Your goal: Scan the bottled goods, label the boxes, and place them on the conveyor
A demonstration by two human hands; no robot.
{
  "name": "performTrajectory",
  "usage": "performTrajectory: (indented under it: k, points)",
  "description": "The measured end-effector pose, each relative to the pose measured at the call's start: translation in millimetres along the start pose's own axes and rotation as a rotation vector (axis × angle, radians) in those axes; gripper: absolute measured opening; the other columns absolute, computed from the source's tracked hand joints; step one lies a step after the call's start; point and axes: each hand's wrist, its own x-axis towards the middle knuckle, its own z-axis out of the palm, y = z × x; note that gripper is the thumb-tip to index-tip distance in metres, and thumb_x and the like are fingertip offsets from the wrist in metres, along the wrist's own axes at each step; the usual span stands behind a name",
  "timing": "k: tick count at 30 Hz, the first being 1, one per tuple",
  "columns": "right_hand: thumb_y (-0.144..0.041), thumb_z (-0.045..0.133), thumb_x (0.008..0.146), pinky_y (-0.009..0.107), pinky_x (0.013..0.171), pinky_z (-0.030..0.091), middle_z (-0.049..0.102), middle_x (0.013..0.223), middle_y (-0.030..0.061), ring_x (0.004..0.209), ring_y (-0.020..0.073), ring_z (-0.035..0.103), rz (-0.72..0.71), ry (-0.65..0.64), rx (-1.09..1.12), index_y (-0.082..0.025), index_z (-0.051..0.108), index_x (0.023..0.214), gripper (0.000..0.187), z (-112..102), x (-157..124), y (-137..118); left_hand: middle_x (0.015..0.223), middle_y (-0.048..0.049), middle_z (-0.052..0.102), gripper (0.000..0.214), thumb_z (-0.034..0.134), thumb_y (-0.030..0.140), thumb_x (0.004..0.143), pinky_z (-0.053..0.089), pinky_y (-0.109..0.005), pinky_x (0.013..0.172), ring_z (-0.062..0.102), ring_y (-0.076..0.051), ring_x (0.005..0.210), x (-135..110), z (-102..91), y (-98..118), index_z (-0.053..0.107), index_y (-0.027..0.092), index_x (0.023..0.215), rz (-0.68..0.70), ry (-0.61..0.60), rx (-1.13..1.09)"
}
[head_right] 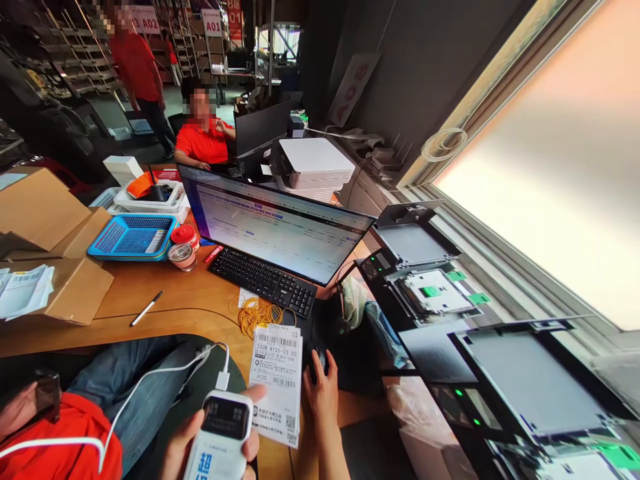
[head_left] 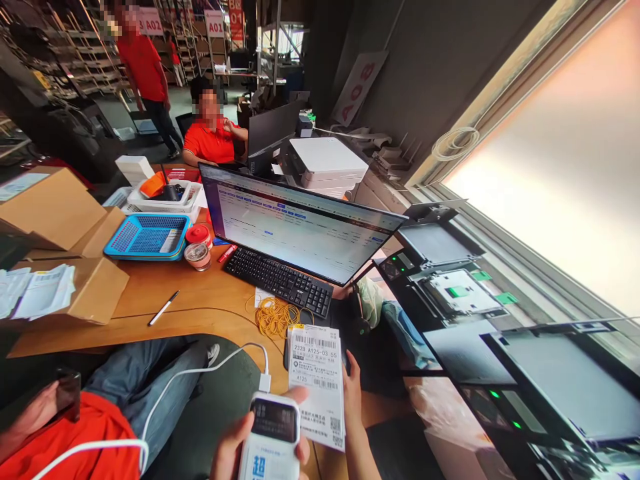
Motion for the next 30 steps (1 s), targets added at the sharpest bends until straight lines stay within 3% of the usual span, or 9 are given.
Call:
performTrajectory:
  k: [11, 21, 30]
  points:
    - [-0.042, 0.051, 0.093, 0.061, 0.112, 0.049, 0.038, 0.161, 0.0196, 0.142, 0.0393, 0.050, -0.022, 0.003, 0.042, -0.023, 0.067, 0.134, 0.048, -1.4, -0.2, -2.2, 0.126, -0.0174, 0.072, 0.100, 0.075, 0.065, 0.077, 0.044, -0.051, 0.103, 0.064, -0.041, 0.122, -5.9, -0.3, -0.4, 0.041, 0.022, 0.161, -0.038, 0.031, -0.012]
    - [-0.041, 0.053, 0.092, 0.059, 0.113, 0.049, 0.040, 0.160, 0.0201, 0.143, 0.0376, 0.050, -0.035, 0.011, 0.032, -0.022, 0.066, 0.136, 0.050, -2.2, -0.6, -2.3, 0.134, -0.0174, 0.069, 0.101, 0.076, 0.064, 0.076, 0.042, -0.054, 0.108, 0.060, -0.043, 0.129, -4.2, 0.0, 0.1, 0.041, 0.023, 0.161, -0.038, 0.018, -0.014]
    - [-0.040, 0.055, 0.091, 0.058, 0.111, 0.051, 0.043, 0.159, 0.0198, 0.144, 0.0379, 0.050, -0.033, 0.023, 0.037, -0.022, 0.066, 0.136, 0.049, -1.0, -0.6, -2.7, 0.125, -0.0160, 0.072, 0.102, 0.077, 0.066, 0.075, 0.045, -0.053, 0.104, 0.063, -0.042, 0.123, -5.8, -6.7, -2.9, 0.041, 0.025, 0.161, -0.097, 0.031, -0.050]
